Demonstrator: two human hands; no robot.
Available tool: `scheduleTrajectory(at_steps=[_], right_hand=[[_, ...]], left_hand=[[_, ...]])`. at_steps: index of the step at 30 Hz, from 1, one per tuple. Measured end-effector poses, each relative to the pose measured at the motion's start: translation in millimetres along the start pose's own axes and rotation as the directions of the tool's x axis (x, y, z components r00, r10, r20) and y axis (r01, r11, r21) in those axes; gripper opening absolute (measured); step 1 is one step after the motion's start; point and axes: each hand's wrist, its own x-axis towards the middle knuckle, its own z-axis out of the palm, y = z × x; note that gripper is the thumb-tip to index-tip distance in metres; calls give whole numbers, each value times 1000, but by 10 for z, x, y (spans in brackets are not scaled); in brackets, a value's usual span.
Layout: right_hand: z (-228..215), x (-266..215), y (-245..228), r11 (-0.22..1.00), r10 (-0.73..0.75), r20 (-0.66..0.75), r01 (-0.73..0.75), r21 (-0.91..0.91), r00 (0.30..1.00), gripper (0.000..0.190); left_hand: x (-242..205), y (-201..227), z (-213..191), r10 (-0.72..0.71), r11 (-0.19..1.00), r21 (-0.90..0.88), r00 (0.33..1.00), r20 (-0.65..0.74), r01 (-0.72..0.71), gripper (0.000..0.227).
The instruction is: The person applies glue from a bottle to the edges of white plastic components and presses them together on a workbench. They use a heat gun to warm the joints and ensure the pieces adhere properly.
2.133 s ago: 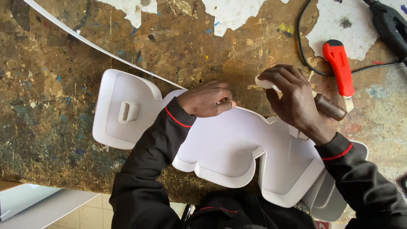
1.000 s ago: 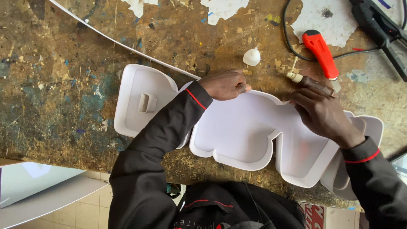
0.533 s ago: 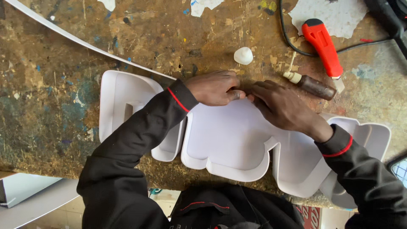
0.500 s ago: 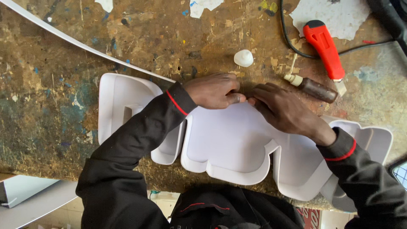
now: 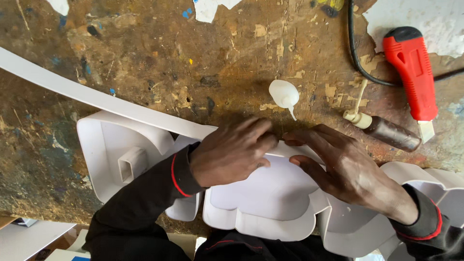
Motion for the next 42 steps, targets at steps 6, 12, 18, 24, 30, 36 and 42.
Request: scheduleTrajectory(at_steps=[6,12,18,24,30,36,42], right_hand=[[29,-33,-2,995,-48,-97,39,-93,994,49],[2,-12,28,997,-60,-57,57,-61,997,47],[-24,13,80,999,-48,34,48,-11,998,43],[-17,14,87,999,-43,46,44,-9,998,42],[-44,-4,-13,993,87,-10,-86,75,996,52],[-118,-70,82,990,130,-25,-131,-55,991,55],[-209,32,116,972,175,96,-188,142,980,70]], left_hand=[[18,192,69,-15,971,236,991,-134,47,4],[52,228,85,15,968,250,989,-149,23,8],[87,201,57,38,960,281,990,-137,3,11],[82,151,18,18,982,188,991,-131,7,11],[117,119,17,23,982,190,995,-95,-4,20],[129,95,-30,32,992,125,995,-99,-20,9],[108,68,-72,32,999,27,995,-94,-29,16]])
